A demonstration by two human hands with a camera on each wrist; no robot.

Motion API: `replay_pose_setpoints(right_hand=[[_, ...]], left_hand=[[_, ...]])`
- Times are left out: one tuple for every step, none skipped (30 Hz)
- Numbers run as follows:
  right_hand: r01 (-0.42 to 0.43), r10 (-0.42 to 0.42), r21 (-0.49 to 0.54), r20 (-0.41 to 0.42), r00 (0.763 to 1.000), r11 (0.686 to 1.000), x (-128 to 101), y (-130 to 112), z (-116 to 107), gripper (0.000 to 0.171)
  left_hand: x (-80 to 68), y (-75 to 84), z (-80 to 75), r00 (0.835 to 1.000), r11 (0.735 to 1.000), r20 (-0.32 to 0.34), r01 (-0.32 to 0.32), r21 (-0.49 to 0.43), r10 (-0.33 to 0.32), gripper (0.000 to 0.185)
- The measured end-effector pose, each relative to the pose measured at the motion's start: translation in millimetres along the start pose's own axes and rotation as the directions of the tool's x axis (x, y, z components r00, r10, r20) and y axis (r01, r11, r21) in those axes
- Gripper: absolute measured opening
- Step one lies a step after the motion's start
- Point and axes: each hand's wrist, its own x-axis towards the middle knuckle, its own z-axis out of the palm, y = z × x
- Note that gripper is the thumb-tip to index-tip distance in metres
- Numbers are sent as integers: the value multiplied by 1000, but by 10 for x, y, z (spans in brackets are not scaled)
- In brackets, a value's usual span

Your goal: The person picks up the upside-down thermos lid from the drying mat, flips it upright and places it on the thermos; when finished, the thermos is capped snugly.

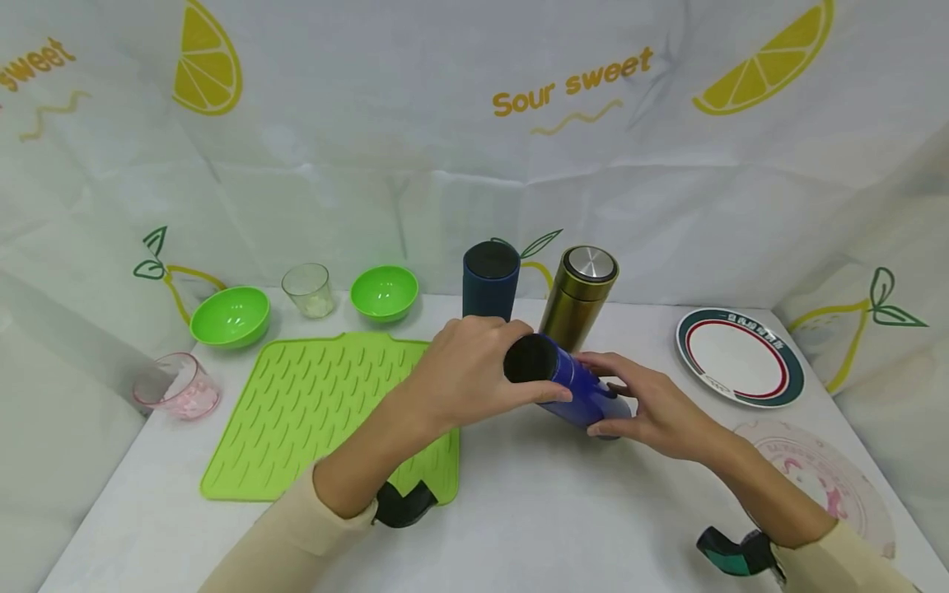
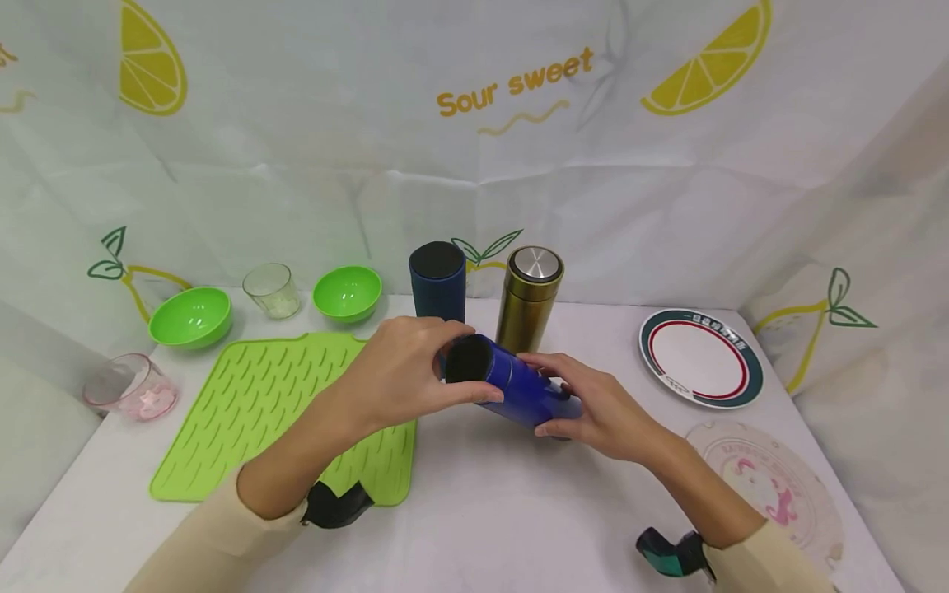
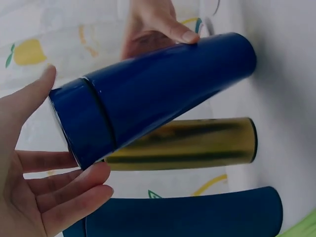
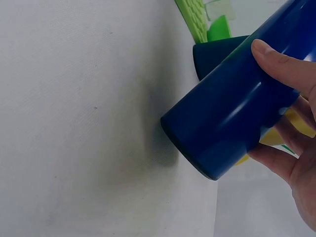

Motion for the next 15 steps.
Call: replay_pose_setpoints(right_hand=[[1, -1, -4, 1, 1000, 1000, 3, 0, -2, 84], [-1, 1, -5, 2, 1000, 1000, 6, 0, -4, 84], [-4, 4, -4, 4, 1000, 1000, 8, 2, -5, 84], [-8, 8, -2, 7, 1000, 1000, 10, 6, -7, 84], [-14, 14, 2, 11, 1000, 1000, 12, 10, -10, 84], [-18, 18, 6, 14, 1000, 1000, 14, 11, -14, 84], [-22, 22, 8, 18, 1000, 1000, 15, 13, -18, 84], [-20, 20, 10, 20, 1000, 1000, 16, 17, -21, 84], [-18, 17, 9, 21, 1000, 1000, 17, 19, -24, 84], [-15, 14, 8, 24, 1000, 1000, 21, 20, -26, 84], [-11, 11, 8, 26, 1000, 1000, 22, 20, -28, 83], [-6, 6, 6, 28, 1000, 1000, 23, 20, -29, 83], [-5, 4, 6, 32, 999, 1000, 23, 21, -31, 82], [-4, 4, 7, 37, 999, 1000, 23, 21, -32, 82], [-6, 6, 9, 42, 999, 1000, 23, 21, -33, 82]], left_hand=[[7, 3, 2, 1000, 1000, 4, -4, -2, 4, 58], [15, 2, -4, 1000, 1000, 18, -9, -9, 9, 56], [23, 0, -14, 999, 1000, 37, -13, -18, 13, 57], [28, -9, -28, 998, 999, 58, -20, -33, 22, 58], [33, -21, -42, 996, 998, 79, -30, -54, 34, 59], [37, -37, -55, 994, 996, 99, -43, -83, 51, 60], [37, -54, -68, 990, 991, 115, -63, -115, 76, 60], [38, -70, -80, 986, 984, 132, -80, -159, 101, 59], [36, -85, -89, 981, 974, 142, -99, -204, 129, 58], [35, -100, -95, 976, 960, 147, -123, -251, 163, 56], [33, -111, -102, 969, 946, 150, -145, -290, 195, 55], [31, -121, -107, 962, 932, 154, -168, -320, 226, 54], [30, -127, -111, 953, 920, 159, -190, -342, 256, 53], [28, -132, -115, 946, 910, 162, -209, -357, 280, 52], [25, -138, -117, 940, 904, 163, -227, -363, 301, 52]])
